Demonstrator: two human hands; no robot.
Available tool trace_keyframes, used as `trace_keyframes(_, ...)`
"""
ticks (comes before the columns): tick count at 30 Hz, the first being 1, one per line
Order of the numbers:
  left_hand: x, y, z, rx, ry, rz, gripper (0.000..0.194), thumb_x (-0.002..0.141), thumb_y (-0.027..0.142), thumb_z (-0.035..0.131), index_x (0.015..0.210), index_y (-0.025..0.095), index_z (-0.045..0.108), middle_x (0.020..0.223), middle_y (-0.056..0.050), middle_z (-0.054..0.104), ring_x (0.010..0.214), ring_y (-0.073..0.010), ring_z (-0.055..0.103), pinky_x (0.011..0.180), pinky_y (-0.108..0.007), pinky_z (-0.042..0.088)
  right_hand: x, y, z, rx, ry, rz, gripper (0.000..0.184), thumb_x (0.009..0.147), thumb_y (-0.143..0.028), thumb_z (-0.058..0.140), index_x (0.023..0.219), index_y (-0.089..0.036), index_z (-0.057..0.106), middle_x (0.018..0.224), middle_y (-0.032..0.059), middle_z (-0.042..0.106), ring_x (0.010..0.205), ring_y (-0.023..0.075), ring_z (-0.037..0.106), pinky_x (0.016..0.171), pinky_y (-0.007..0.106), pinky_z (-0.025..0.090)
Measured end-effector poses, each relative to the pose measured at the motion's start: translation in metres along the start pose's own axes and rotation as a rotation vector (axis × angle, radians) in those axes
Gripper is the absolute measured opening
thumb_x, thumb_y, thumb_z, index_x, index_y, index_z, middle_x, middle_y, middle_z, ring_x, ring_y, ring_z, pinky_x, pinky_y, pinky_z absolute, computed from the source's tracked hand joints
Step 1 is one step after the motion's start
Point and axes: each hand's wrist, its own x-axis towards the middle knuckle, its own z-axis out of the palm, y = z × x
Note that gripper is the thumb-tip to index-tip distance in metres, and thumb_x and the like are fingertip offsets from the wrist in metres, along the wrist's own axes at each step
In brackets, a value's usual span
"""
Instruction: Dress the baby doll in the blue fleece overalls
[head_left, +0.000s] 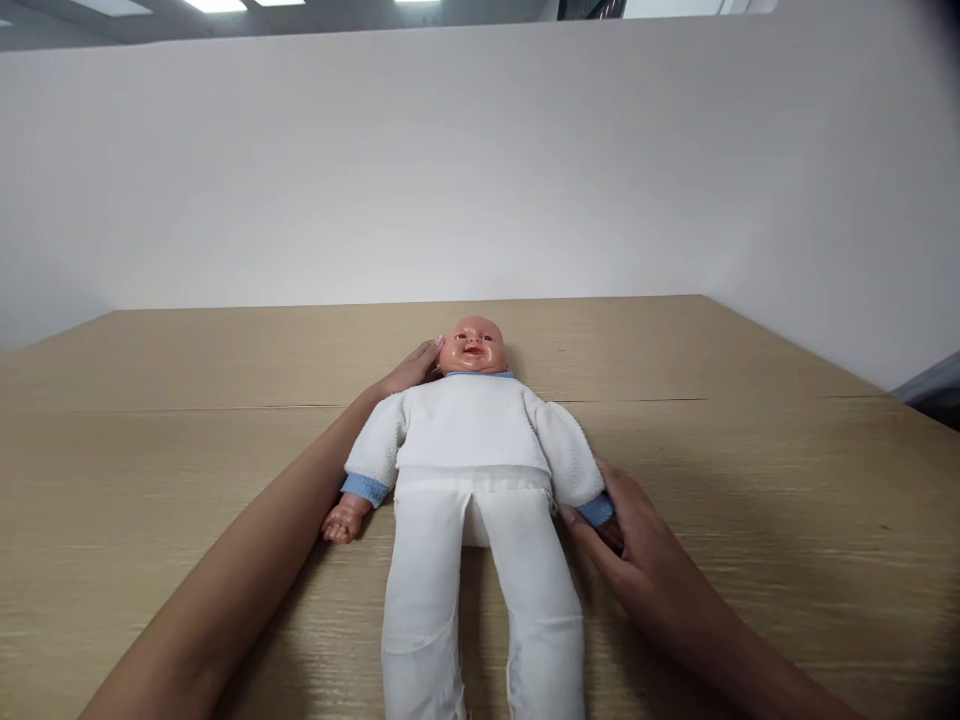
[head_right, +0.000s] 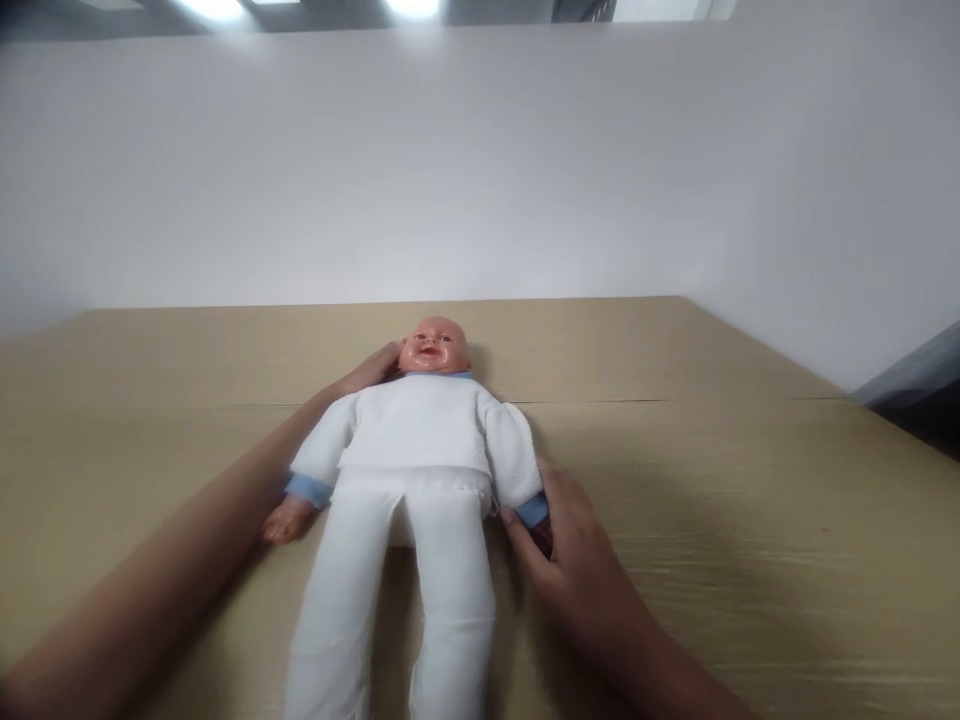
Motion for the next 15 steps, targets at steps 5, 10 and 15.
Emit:
trace_keyframes(5,-0.009,0.011,0.005,0.081,0.039,-0.036,0.048,0.101,0.061,0.071,0.123,0.018,0.071,0.124,-0.010,0.078,0.135,-0.0331,0.063,0.121,-0.044,0.047,0.001,-0.001,0.001,0.000,0.001,-0.025,0.049,0.107,-0.054,0.056,0.149,-0.029,0.054,0.137,0.0117,0.067,0.125,0.0345,0.064,0.108,0.055,0.053)
trace_keyframes(10,-0.007,0.008,0.004,0.020,0.042,-0.035,0.047,0.096,0.060,0.078,0.115,0.018,0.072,0.116,-0.008,0.078,0.126,-0.0313,0.067,0.117,-0.044,0.050,-0.001,-0.002,-0.001,0.011,-0.006,-0.014,0.052,0.106,-0.054,0.058,0.150,-0.027,0.053,0.140,0.0135,0.065,0.128,0.0359,0.063,0.110,0.056,0.052)
trace_keyframes(15,0.001,-0.001,-0.001,-0.065,0.047,-0.029,0.044,0.093,0.055,0.082,0.114,0.018,0.070,0.114,-0.008,0.078,0.122,-0.0284,0.069,0.119,-0.043,0.049,-0.003,-0.002,-0.001,0.034,-0.015,-0.009,0.054,0.106,-0.054,0.059,0.152,-0.028,0.051,0.141,0.0136,0.065,0.128,0.0347,0.063,0.110,0.054,0.054)
